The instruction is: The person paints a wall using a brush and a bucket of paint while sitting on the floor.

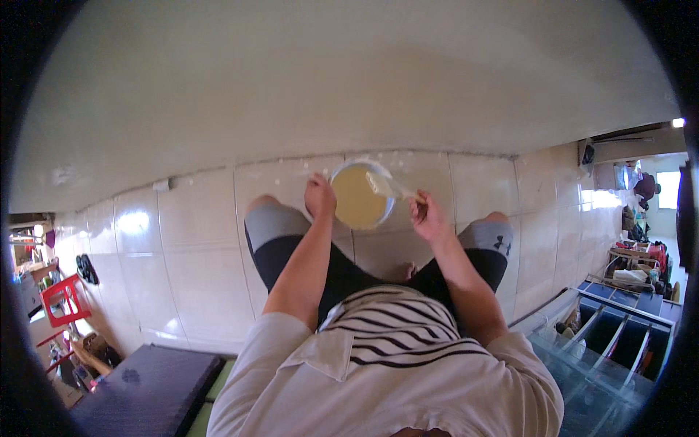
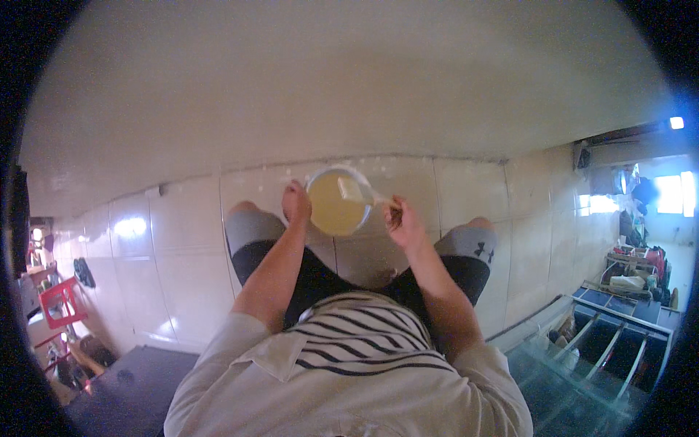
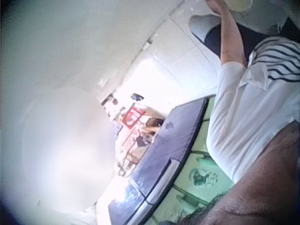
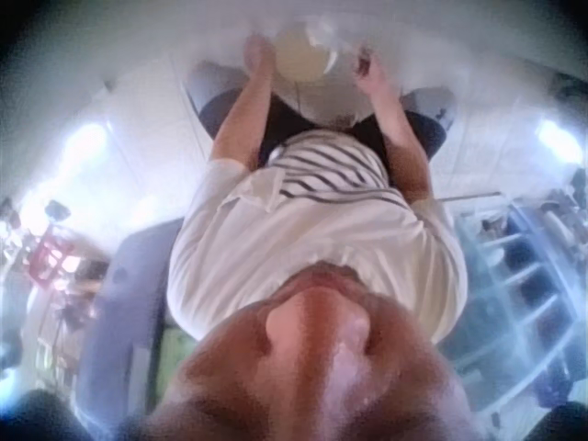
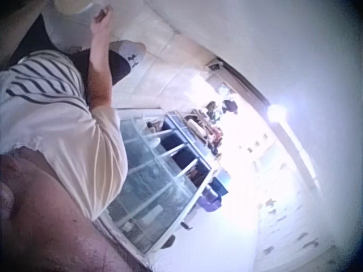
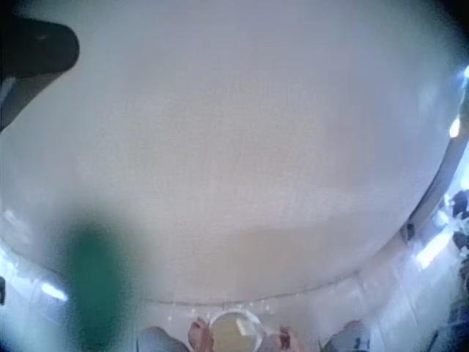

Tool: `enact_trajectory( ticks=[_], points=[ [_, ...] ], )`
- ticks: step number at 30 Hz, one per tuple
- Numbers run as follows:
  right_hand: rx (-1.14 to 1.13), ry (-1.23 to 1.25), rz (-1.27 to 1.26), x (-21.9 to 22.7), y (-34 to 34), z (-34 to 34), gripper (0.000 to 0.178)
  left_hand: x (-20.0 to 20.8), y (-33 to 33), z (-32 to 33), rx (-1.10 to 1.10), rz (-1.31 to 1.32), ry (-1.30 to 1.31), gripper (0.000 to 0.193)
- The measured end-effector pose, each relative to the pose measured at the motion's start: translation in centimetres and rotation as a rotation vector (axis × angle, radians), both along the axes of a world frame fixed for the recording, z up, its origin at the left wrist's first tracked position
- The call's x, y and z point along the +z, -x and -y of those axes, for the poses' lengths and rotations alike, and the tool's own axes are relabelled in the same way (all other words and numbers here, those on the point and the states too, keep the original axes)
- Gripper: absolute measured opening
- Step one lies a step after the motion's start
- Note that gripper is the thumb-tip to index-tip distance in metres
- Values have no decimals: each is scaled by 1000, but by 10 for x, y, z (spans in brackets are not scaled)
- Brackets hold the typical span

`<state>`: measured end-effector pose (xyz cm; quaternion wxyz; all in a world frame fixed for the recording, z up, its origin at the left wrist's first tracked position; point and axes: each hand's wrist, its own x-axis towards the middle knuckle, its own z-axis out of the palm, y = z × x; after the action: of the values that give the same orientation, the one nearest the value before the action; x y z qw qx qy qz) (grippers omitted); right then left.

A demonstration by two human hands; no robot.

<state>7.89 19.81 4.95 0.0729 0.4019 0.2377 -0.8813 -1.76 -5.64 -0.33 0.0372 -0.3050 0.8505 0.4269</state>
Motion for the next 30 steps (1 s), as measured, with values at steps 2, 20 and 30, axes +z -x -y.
enact_trajectory(
  ticks=[2,20,30],
  points=[
    [-60,-35,36,17,5,18,18,-16,-3,12,-22,-53,-9,56],
    [-351,-1088,-1067,378,67,67,38,12,-5,-4,-23,-16,-4,57],
    [-629,-1502,-970,428,71,41,35,13,-6,-6,-19,7,-28,57]
  ],
)
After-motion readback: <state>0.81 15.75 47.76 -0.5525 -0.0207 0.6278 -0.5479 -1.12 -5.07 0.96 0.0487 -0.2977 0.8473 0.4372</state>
